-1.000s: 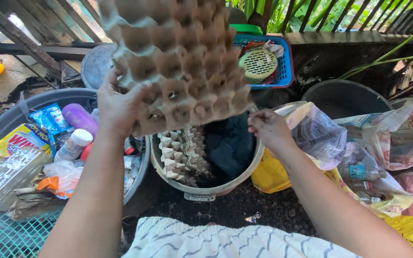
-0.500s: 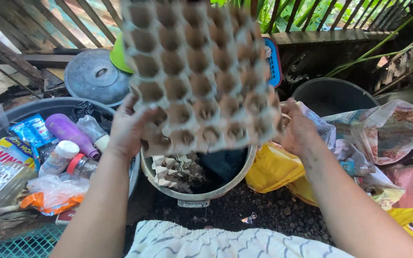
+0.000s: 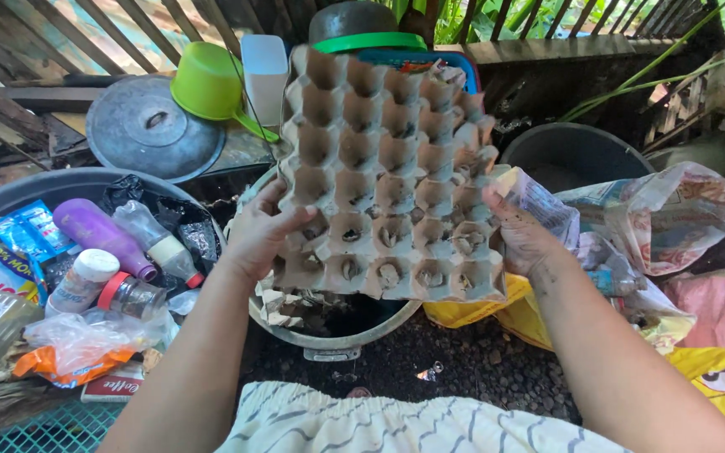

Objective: The recorder is sorting through various recyclable materials, including plastic bottles, jars, and egg cartons, and placing them into different bags and containers.

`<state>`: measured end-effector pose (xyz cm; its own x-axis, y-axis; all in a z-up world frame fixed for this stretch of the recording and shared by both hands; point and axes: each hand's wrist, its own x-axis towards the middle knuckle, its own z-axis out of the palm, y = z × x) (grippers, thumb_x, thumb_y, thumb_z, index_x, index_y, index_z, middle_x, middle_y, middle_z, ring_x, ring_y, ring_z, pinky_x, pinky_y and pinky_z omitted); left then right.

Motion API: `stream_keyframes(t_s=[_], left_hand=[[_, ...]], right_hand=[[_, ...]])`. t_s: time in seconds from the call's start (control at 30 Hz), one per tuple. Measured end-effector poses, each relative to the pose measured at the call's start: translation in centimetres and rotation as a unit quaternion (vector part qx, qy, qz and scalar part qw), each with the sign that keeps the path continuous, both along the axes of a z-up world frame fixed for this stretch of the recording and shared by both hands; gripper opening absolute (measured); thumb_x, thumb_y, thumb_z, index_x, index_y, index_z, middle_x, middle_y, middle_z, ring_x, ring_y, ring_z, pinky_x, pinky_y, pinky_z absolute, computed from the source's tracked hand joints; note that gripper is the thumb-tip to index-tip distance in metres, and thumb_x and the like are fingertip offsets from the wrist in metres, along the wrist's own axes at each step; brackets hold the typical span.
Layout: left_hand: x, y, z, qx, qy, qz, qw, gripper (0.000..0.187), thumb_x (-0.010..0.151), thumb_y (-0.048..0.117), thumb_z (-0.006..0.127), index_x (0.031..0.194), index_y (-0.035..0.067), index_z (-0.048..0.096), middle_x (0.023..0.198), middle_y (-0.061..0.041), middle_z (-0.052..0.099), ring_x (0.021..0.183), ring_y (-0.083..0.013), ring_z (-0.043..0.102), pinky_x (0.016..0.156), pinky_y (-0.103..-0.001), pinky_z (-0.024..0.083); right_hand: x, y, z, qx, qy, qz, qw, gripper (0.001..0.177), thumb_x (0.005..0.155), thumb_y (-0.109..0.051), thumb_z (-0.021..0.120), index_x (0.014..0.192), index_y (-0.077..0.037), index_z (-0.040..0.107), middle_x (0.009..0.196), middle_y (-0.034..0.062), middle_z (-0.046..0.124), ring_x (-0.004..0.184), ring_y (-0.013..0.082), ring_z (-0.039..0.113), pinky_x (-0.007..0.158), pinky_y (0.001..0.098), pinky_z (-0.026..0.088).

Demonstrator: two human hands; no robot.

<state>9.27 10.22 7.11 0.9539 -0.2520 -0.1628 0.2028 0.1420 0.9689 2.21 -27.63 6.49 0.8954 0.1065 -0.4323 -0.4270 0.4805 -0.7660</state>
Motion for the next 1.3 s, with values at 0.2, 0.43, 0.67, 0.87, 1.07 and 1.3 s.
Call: stream_keyframes(t_s=[0.2,0.43,0.67,0.87,1.07,1.3], left_hand=[[0.0,-1.1,3.3,-0.029,-0.02,-0.061,0.998,0.086,0.07,0.006,0.083,0.148,0.002,0.046,0.134,-0.004,0.065,0.116,-0.0148,0.065,0.1,-0.031,0.052],[0.7,-4.0,2.9,-0.012,-0.089,-0.098,0.991,0.083,0.076,0.007,0.085,0.149,-0.003,0.046,0.136,-0.005,0.064,0.119,-0.0151,0.064,0.101,-0.03,0.052],[1.7,-5.6,-8.1,0.04,-0.054,-0.126,0.99,0.083,0.079,0.014,0.086,0.149,0.0,0.044,0.125,-0.012,0.07,0.109,-0.0185,0.068,0.092,-0.031,0.056],[0.2,-1.1,-16.2,0.511,0.115,-0.008,0.852,0.06,0.076,0.035,0.081,0.131,0.014,0.069,0.12,-0.022,0.074,0.107,-0.0357,0.071,0.094,-0.044,0.055],[2.4,3.8,-24.5,0.566,0.091,0.028,0.819,0.04,0.084,0.03,0.071,0.121,0.016,0.076,0.117,-0.018,0.074,0.111,-0.0369,0.069,0.099,-0.044,0.053],[4.3,3.7,-32.0,0.482,0.173,-0.029,0.858,0.035,0.086,0.025,0.066,0.118,0.015,0.076,0.108,-0.018,0.077,0.098,-0.0397,0.077,0.087,-0.05,0.06]], right_hand=[[-0.6,-1.8,1.5,0.001,-0.01,0.007,1.0,0.084,0.065,-0.035,0.089,0.141,-0.022,0.055,0.142,0.0077,0.06,0.136,0.0347,0.051,0.105,0.0686,0.043],[-3.2,-1.9,2.7,-0.14,-0.018,-0.139,0.98,0.075,0.067,-0.034,0.086,0.137,-0.023,0.06,0.136,-0.0001,0.063,0.128,0.0293,0.058,0.09,0.0719,0.046],[-7.1,-3.9,2.5,-0.128,-0.057,-0.262,0.955,0.082,0.073,-0.014,0.083,0.145,-0.028,0.047,0.129,0.0002,0.065,0.118,0.0279,0.065,0.087,0.063,0.055],[-10.8,-8.2,-0.8,-0.156,-0.031,-0.309,0.938,0.063,0.083,-0.01,0.078,0.139,-0.02,0.051,0.125,0.0018,0.065,0.112,0.0257,0.066,0.087,0.0574,0.057],[-12.7,-7.5,-1.0,-0.189,0.007,-0.332,0.924,0.054,0.082,-0.011,0.076,0.132,-0.02,0.058,0.121,-0.0004,0.069,0.109,0.0222,0.069,0.085,0.0493,0.059],[-13.4,-6.9,-1.7,-0.157,-0.022,-0.335,0.929,0.045,0.083,-0.01,0.078,0.126,-0.013,0.063,0.113,0.0028,0.071,0.101,0.024,0.07,0.084,0.0503,0.061]])
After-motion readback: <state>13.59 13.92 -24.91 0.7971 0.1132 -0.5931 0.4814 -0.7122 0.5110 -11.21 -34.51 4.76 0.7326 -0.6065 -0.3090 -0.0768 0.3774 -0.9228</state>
